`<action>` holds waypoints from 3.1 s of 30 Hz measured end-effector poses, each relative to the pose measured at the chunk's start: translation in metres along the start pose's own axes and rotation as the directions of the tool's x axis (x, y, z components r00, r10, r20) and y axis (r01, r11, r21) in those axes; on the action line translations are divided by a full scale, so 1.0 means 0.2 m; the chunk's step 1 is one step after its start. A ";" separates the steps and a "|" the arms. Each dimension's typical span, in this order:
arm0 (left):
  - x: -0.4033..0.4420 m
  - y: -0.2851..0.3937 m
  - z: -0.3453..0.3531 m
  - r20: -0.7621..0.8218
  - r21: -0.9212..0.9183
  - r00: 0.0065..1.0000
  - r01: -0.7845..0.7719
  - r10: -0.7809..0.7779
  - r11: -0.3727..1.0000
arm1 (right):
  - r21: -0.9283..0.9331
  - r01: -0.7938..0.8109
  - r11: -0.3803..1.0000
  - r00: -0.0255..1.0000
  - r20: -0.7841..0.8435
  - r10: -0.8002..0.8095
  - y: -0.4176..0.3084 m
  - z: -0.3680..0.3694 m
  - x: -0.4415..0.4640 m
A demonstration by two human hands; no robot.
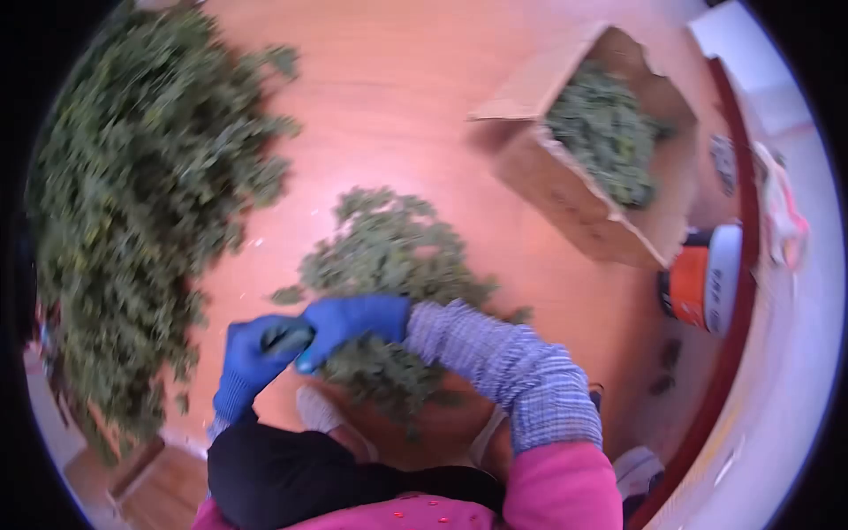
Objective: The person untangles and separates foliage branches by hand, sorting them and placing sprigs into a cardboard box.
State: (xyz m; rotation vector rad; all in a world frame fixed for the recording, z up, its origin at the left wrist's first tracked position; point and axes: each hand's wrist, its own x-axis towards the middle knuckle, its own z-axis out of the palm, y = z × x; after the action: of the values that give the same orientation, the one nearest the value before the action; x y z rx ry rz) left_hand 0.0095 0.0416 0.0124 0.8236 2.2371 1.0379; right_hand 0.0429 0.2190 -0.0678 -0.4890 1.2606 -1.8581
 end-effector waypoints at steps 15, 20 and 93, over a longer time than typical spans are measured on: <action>-0.91 -0.41 -0.21 0.072 -0.090 0.873 0.487 -0.482 0.869 | -0.721 -0.605 0.338 0.712 -0.680 -0.175 -0.30 0.04 -0.65; -2.54 -1.14 0.38 0.311 0.459 0.466 0.689 -0.828 0.561 | -0.883 -0.394 0.256 0.869 -0.448 -0.210 -0.33 -0.01 -0.64; -0.19 -0.29 -0.77 -0.019 -0.565 0.974 0.177 -0.228 0.806 | -0.486 -0.049 0.872 0.651 -0.678 -0.342 -0.23 -0.28 0.07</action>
State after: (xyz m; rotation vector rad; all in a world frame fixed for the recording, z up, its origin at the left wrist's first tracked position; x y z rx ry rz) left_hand -0.0855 -0.0886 0.0605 0.2757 1.8622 1.5356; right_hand -0.0237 0.2475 -0.0519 -0.0235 2.3379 -1.9571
